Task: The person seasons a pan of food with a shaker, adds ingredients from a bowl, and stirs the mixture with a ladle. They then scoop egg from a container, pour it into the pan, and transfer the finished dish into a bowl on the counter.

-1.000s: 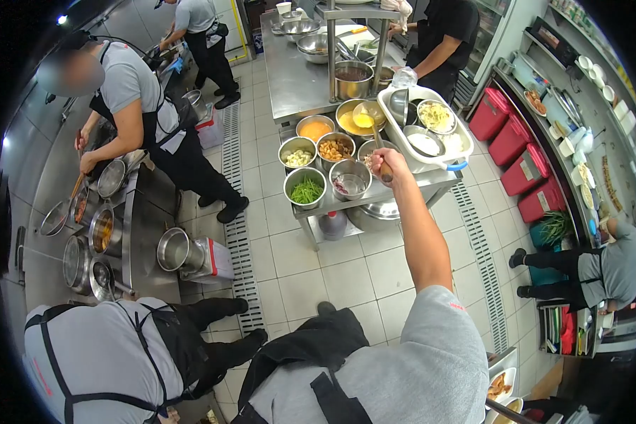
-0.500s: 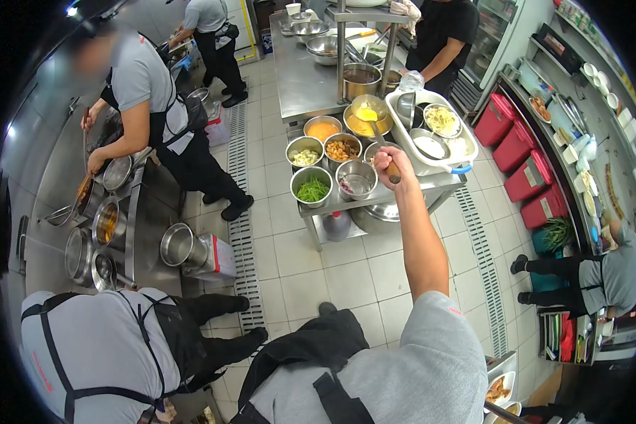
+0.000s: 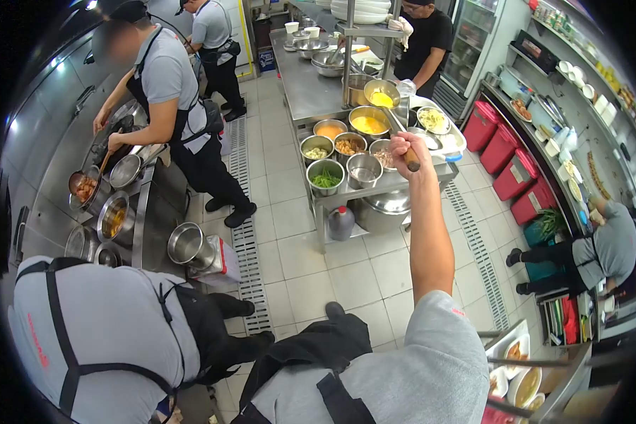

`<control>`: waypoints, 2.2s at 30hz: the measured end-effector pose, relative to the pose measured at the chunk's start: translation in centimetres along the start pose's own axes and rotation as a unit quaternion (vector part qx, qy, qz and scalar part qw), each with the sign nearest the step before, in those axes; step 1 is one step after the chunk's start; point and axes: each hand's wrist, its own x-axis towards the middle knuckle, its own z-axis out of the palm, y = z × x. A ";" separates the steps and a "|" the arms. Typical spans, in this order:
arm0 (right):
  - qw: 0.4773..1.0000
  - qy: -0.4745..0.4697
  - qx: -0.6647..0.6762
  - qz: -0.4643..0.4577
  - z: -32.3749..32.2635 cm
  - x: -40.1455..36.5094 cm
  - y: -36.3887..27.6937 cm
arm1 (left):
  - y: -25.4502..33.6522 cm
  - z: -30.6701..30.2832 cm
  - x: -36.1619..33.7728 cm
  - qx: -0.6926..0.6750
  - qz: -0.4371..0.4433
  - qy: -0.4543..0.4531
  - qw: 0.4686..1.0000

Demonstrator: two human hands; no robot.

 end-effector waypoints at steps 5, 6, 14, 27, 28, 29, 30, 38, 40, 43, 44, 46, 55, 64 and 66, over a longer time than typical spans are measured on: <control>0.999 0.011 0.024 -0.040 -0.3 -10.0 8.3 | -1.6 -6.3 6.2 -0.070 0.041 -0.005 0.997; 0.998 0.016 0.029 -0.054 -0.6 -12.3 10.4 | -1.9 -7.7 8.2 0.014 0.093 -0.056 0.994; 0.992 0.106 0.017 -0.061 -4.8 -33.5 27.3 | -6.0 -17.2 7.7 0.393 0.193 -0.266 0.859; 0.970 0.235 -0.060 -0.021 -10.8 -66.0 51.3 | -9.8 -22.6 -1.1 0.374 0.101 -0.304 0.870; 0.969 0.241 -0.053 -0.022 -11.3 -67.9 52.1 | -7.9 -22.0 -5.2 0.349 0.061 -0.292 0.888; 0.971 0.231 -0.062 -0.012 -11.7 -70.1 53.5 | -8.6 -21.5 -6.0 0.351 0.055 -0.307 0.883; 0.973 0.219 -0.068 -0.002 -11.9 -72.3 55.4 | -9.4 -22.4 -6.5 0.356 0.049 -0.320 0.876; 0.973 0.190 -0.120 0.058 -11.7 -85.8 63.9 | -15.4 -23.6 -16.9 0.273 0.043 -0.318 0.907; 0.974 0.177 -0.122 0.068 -11.7 -88.2 65.4 | -18.0 -25.5 -18.5 0.280 0.051 -0.324 0.902; 0.967 0.185 -0.145 0.093 -11.2 -91.6 67.0 | -22.1 -28.9 -21.3 0.274 0.054 -0.301 0.912; 0.965 0.182 -0.151 0.108 -11.0 -92.7 67.5 | -24.0 -30.5 -22.1 0.281 0.053 -0.295 0.912; 0.960 0.177 -0.168 0.138 -10.4 -94.7 68.0 | -28.5 -33.6 -24.3 0.266 0.055 -0.266 0.925; 0.921 0.086 -0.265 0.271 -13.6 -101.0 68.7 | -43.2 -42.9 -35.6 0.409 0.167 -0.214 0.871; 0.867 0.017 -0.316 0.385 -13.2 -106.2 69.0 | -56.0 -46.4 -51.0 0.359 0.060 -0.141 0.921; 0.844 -0.002 -0.332 0.421 -11.6 -107.5 68.7 | -58.9 -48.3 -53.7 0.316 0.039 -0.076 0.945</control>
